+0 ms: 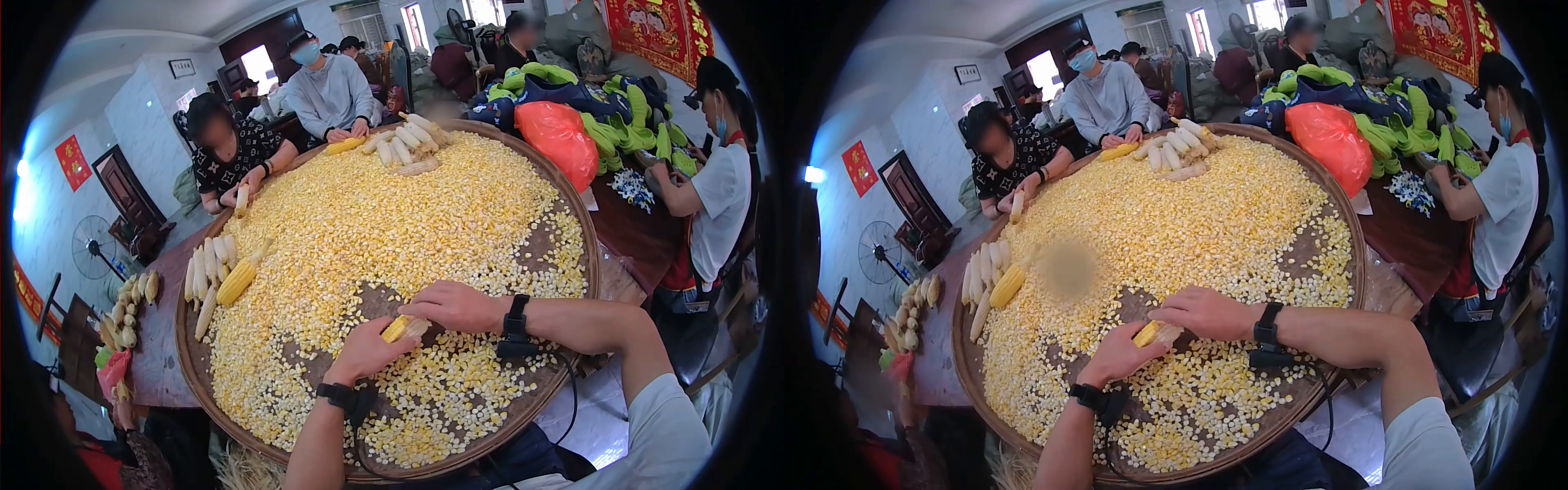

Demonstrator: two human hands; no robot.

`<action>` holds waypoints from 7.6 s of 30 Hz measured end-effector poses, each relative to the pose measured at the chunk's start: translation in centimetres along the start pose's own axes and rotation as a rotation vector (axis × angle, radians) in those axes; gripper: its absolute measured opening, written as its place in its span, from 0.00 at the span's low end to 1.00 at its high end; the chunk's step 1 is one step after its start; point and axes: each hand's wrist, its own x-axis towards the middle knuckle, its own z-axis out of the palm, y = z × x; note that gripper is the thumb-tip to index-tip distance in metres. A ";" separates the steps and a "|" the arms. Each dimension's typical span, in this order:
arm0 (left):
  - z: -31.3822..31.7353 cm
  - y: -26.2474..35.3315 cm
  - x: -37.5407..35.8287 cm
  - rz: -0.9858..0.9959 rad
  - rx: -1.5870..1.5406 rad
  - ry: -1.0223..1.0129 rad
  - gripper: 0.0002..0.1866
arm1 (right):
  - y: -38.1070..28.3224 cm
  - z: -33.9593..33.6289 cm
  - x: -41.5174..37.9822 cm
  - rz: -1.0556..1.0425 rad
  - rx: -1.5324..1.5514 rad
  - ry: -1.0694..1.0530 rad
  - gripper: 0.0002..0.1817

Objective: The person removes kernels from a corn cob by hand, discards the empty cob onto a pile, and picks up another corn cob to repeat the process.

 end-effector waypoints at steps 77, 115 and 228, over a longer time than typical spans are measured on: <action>0.0 0.8 -0.4 0.006 0.033 0.009 0.33 | -0.7 -0.3 0.7 -0.116 -0.213 0.049 0.29; -0.3 0.9 -0.5 0.135 0.309 0.067 0.35 | -1.1 1.6 -0.7 0.159 0.317 -0.059 0.37; 0.6 0.3 -0.5 0.069 0.247 0.090 0.30 | -2.1 1.8 -0.7 0.167 0.210 0.074 0.33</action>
